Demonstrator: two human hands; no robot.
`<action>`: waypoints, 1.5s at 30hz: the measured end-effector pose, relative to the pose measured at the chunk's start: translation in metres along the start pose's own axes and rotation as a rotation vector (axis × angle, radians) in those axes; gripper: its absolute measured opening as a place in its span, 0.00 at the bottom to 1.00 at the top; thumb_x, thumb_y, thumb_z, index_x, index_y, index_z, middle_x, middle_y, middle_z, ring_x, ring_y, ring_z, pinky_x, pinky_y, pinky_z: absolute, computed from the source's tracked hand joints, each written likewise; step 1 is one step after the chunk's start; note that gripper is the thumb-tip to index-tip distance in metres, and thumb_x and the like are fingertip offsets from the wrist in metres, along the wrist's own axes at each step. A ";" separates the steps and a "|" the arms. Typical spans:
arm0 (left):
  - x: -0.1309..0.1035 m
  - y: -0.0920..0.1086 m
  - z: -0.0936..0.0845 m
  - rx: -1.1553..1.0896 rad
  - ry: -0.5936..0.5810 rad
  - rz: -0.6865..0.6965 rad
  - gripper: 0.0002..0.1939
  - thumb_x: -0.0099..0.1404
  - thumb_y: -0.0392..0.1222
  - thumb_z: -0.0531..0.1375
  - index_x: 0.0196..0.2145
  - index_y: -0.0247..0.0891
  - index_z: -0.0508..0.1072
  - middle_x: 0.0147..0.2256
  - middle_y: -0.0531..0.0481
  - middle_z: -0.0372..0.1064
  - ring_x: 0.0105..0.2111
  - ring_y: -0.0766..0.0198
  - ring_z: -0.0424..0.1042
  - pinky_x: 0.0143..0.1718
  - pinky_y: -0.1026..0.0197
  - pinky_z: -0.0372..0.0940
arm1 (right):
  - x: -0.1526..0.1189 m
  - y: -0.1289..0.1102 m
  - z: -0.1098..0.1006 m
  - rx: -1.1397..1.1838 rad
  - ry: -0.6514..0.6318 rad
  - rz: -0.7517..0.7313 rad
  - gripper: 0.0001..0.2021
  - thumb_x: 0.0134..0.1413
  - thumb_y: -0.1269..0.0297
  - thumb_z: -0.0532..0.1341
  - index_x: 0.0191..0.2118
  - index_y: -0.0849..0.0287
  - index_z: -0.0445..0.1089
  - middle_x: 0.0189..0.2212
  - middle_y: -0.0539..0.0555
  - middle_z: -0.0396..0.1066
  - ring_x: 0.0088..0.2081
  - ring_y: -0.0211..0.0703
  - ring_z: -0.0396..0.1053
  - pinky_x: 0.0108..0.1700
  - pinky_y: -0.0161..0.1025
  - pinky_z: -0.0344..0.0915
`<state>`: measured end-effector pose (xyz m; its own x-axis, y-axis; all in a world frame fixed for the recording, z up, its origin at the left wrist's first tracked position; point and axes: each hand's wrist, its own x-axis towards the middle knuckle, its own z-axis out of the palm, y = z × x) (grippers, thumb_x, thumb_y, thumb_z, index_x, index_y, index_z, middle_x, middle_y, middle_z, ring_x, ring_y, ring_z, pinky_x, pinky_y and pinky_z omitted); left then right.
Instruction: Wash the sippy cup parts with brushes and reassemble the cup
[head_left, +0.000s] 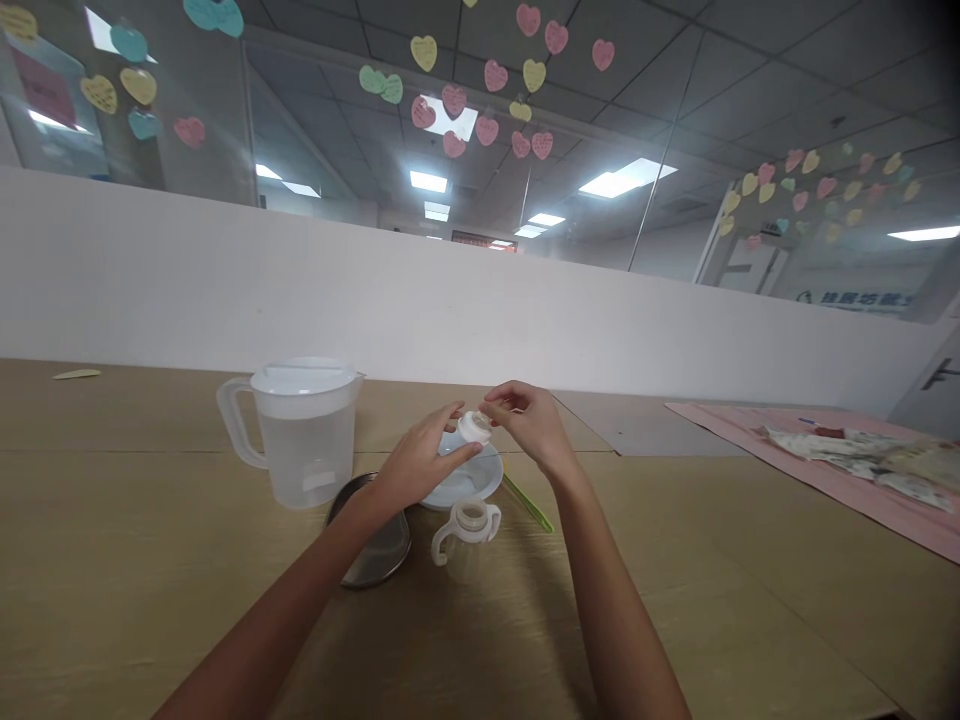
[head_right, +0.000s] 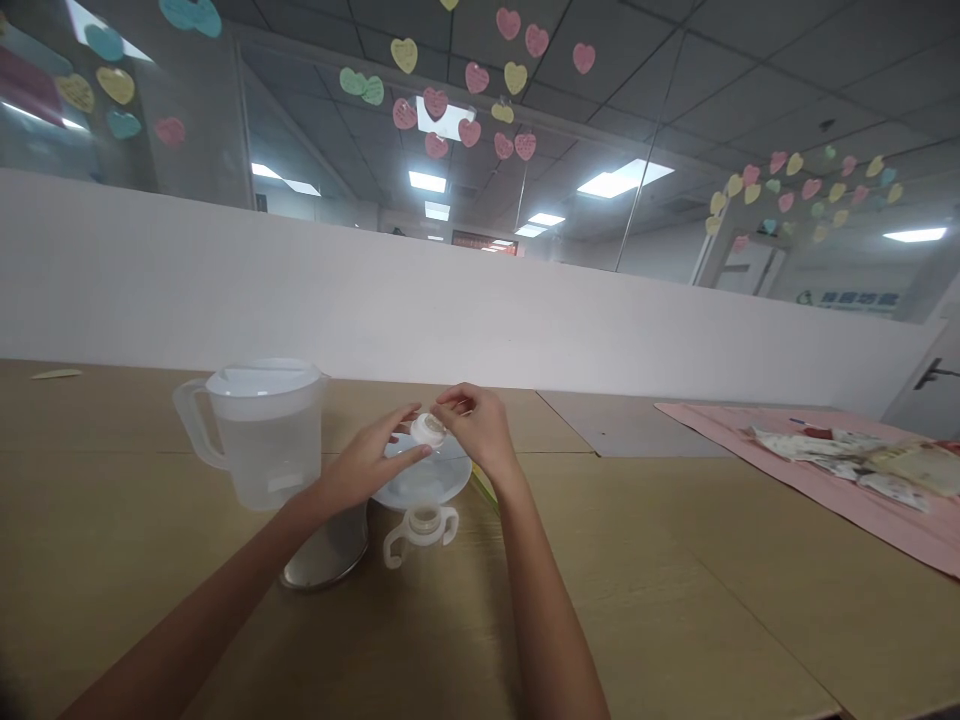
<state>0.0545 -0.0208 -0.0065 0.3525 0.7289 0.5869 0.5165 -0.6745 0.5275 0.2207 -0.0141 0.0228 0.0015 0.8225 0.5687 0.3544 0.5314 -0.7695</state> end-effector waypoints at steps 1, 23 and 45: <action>0.000 0.002 0.001 -0.038 -0.004 0.010 0.25 0.58 0.52 0.53 0.52 0.40 0.61 0.49 0.47 0.65 0.46 0.58 0.65 0.43 0.60 0.61 | -0.001 -0.002 0.003 0.003 -0.015 -0.007 0.11 0.38 0.59 0.61 0.28 0.61 0.68 0.21 0.50 0.67 0.25 0.36 0.65 0.30 0.35 0.64; -0.001 0.006 -0.015 -0.324 -0.089 0.022 0.22 0.59 0.51 0.53 0.48 0.38 0.65 0.44 0.48 0.68 0.44 0.57 0.66 0.45 0.59 0.60 | -0.002 0.007 0.019 0.321 -0.141 0.102 0.14 0.37 0.58 0.64 0.30 0.63 0.72 0.25 0.53 0.72 0.28 0.38 0.68 0.27 0.34 0.68; -0.008 -0.084 0.022 0.675 -0.419 -0.091 0.18 0.60 0.42 0.49 0.46 0.31 0.66 0.43 0.37 0.68 0.46 0.52 0.65 0.47 0.53 0.56 | 0.008 0.090 0.035 -0.702 -0.546 0.201 0.18 0.30 0.66 0.68 0.35 0.60 0.72 0.28 0.51 0.71 0.29 0.37 0.66 0.30 0.31 0.58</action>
<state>0.0258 0.0326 -0.0691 0.4813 0.8513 0.2089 0.8707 -0.4917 -0.0023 0.2195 0.0474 -0.0521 -0.2543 0.9630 0.0886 0.8835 0.2686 -0.3836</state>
